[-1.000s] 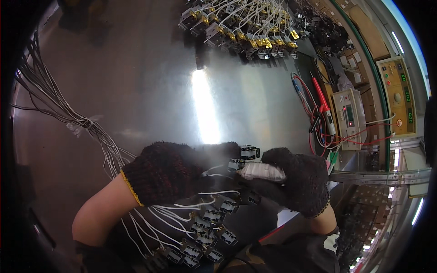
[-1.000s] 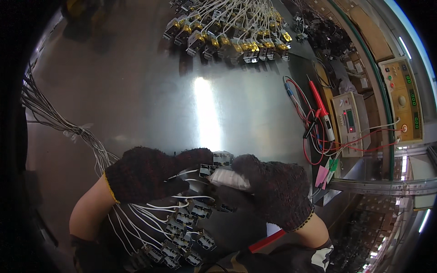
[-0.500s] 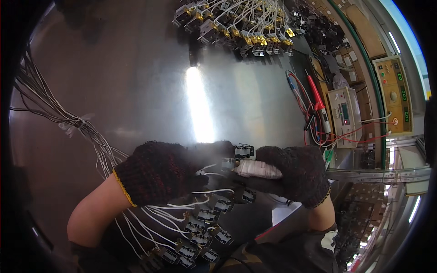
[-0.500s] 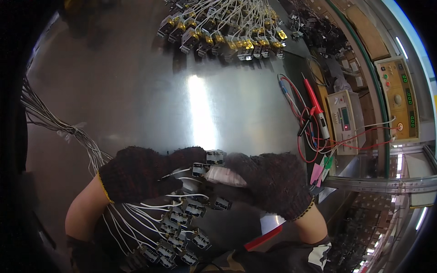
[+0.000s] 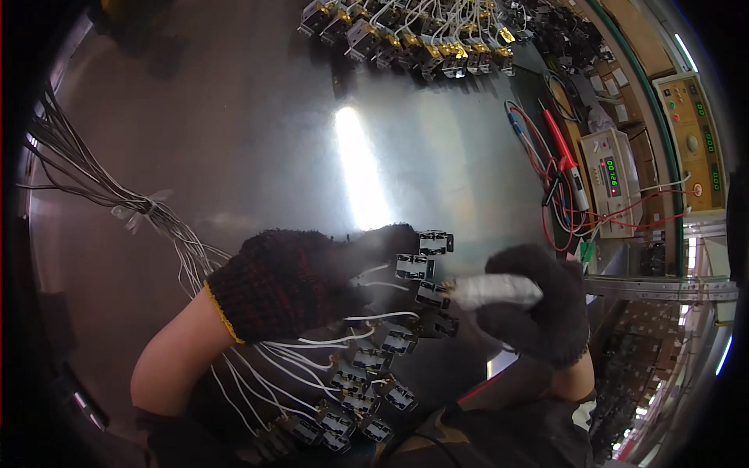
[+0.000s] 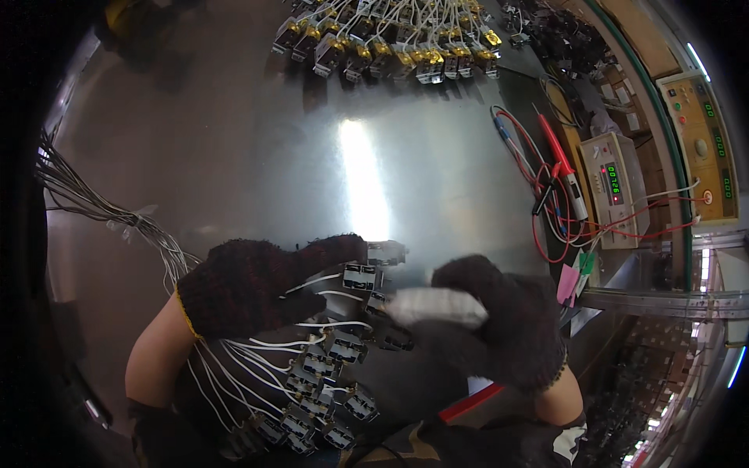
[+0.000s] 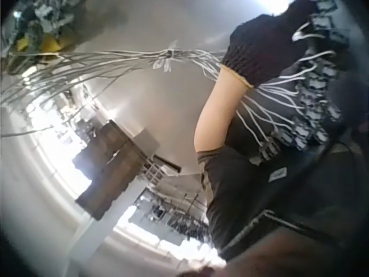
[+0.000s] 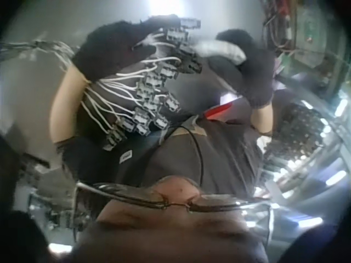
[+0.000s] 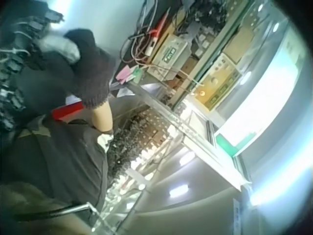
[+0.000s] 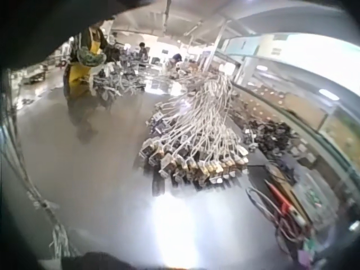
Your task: Manually organizing and testing sensors on electronic wire harnesses at an assembly workbench.
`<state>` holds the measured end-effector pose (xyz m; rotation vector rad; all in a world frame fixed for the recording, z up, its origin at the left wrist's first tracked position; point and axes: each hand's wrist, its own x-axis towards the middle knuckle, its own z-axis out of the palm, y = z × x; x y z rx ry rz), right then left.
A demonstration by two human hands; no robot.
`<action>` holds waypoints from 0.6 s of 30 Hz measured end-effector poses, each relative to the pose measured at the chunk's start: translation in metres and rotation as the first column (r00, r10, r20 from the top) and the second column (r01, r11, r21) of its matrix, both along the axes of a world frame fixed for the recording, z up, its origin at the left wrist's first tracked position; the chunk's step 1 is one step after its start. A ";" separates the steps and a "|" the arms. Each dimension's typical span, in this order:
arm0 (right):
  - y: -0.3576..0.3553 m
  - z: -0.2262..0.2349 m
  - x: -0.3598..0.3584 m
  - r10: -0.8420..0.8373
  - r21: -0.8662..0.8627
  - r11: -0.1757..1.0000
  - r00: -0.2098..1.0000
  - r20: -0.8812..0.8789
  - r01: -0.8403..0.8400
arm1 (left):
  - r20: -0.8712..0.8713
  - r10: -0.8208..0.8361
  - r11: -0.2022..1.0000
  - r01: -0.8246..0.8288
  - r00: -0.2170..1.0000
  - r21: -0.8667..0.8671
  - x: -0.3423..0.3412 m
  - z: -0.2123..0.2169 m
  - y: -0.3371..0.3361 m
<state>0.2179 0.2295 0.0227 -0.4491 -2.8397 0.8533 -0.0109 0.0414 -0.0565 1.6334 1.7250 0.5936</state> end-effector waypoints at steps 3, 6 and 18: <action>-0.008 0.006 0.007 0.031 0.002 1.000 0.992 0.120 -0.031 | -0.013 0.022 1.000 -0.022 1.000 0.003 0.001 0.001 -0.004; -0.015 0.005 0.006 -0.031 0.057 0.998 0.976 0.218 0.019 | -0.044 0.022 1.000 -0.021 0.999 0.019 0.002 0.001 -0.004; -0.014 0.004 0.006 0.045 0.306 0.940 0.944 0.326 -0.150 | -0.065 0.022 0.998 -0.025 0.998 -0.052 0.003 0.013 -0.003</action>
